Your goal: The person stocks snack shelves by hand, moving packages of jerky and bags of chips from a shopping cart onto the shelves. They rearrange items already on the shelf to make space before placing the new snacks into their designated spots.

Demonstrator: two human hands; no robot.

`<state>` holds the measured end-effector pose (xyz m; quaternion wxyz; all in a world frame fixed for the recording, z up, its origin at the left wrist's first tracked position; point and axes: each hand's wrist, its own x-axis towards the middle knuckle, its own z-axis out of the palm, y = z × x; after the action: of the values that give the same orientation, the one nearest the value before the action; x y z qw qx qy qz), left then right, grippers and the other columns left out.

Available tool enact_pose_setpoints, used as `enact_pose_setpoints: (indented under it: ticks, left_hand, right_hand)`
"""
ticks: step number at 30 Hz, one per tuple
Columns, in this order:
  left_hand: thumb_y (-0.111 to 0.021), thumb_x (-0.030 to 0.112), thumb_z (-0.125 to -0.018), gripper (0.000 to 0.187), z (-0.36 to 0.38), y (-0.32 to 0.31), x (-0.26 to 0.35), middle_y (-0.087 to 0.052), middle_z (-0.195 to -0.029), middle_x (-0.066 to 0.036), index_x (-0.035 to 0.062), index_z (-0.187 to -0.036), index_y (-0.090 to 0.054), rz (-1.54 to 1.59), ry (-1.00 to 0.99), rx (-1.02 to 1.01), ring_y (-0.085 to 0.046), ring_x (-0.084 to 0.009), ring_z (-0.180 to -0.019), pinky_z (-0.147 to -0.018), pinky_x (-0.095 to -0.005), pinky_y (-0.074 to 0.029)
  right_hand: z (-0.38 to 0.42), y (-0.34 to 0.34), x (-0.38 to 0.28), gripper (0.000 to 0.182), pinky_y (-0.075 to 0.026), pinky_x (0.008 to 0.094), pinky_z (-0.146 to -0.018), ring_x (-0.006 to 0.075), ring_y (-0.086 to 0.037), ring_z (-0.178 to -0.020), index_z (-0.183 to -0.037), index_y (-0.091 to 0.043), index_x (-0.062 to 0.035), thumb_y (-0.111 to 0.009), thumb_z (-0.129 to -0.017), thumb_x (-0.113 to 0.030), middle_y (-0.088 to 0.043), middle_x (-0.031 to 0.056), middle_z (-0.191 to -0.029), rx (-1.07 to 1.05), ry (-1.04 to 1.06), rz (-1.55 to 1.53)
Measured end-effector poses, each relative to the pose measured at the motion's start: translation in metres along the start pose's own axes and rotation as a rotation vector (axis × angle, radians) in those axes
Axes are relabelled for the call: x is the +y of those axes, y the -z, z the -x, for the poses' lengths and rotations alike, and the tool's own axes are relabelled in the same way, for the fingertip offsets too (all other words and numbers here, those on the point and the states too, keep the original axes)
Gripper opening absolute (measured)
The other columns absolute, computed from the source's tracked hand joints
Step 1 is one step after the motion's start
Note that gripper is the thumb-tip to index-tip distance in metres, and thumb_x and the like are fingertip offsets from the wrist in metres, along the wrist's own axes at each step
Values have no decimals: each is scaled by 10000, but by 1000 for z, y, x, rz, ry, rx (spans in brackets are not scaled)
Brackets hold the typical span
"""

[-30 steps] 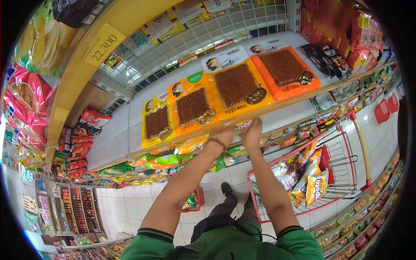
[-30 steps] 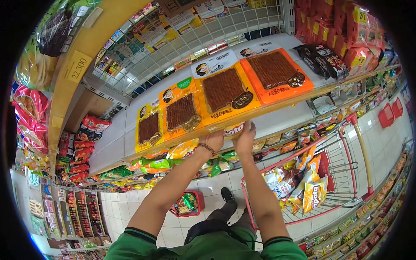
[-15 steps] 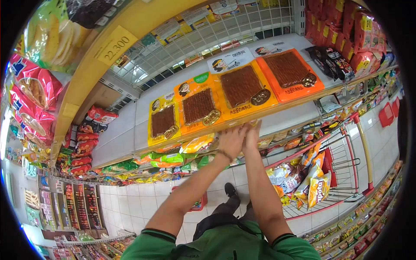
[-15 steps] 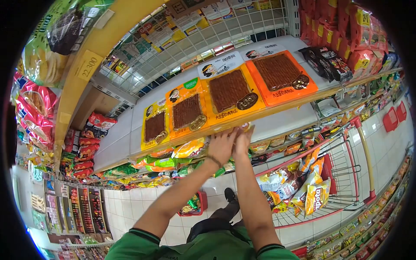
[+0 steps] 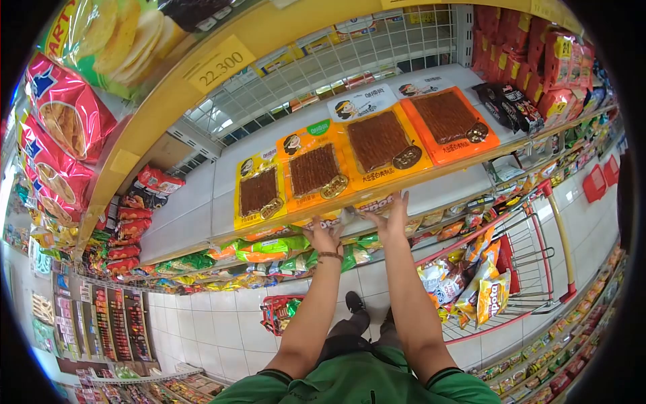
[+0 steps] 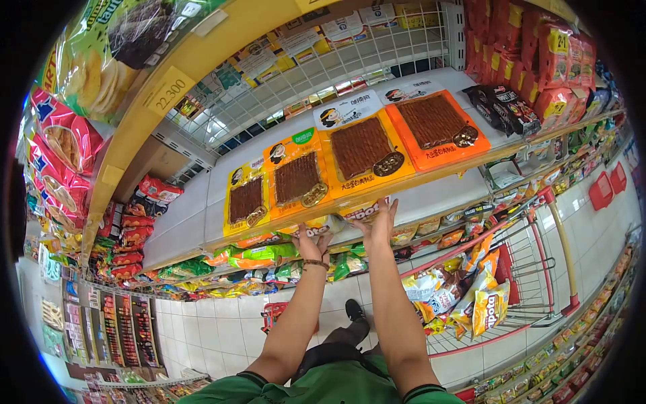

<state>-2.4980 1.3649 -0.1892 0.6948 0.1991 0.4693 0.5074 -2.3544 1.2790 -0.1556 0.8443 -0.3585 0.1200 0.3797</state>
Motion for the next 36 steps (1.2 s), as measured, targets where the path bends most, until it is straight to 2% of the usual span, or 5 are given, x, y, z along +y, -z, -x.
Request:
enact_pose_setpoints:
  ticks: [7,11,19,25,36]
  left_hand:
    - [-682,309,-910,809,-27,-13,-8,-515,-1304,-205,233,-1506,-140,52,-43,23,-586,-414,-1102,-809,-602,-585]
    - [-621,348,-933,517,-32,-10,-11,-577,-1242,-144,160,-1375,-431,108,27,33,-622,-381,-1038,-768,-615,-568]
    - [-502,471,-968,435,-20,-7,-3,-605,-1189,-138,153,-1262,-546,-41,87,-163,-626,-335,-1026,-832,-592,-547]
    - [-546,557,-930,590,-8,-12,8,-561,-1333,-141,169,-1371,-488,-81,66,-211,-576,-375,-1166,-922,-649,-479]
    - [-620,534,-894,731,47,-4,8,-412,-1484,-136,121,-1455,-398,-27,95,-236,-367,-390,-1388,-1090,-658,-345]
  right_hand:
    - [-25,-23,33,810,-451,711,-911,426,-327,-1384,-1585,54,-276,-448,-999,-524,-174,120,-1603,50,-28,-90]
    - [-39,-18,32,749,-419,752,-895,441,-430,-1307,-1543,-106,-255,-344,-974,-681,-258,123,-1579,80,-15,-34]
    - [-70,6,61,942,-399,749,-945,472,-388,-1361,-1567,176,-319,-472,-957,-627,-217,144,-1619,201,-55,163]
    - [-1,-26,3,1052,-368,646,-1075,541,-141,-1462,-1607,20,-241,-579,-863,-681,2,352,-1603,340,-154,157]
    - [25,60,30,867,-282,398,-1169,394,-379,-1417,-1505,-351,24,-516,-924,-598,-392,271,-1522,344,155,368]
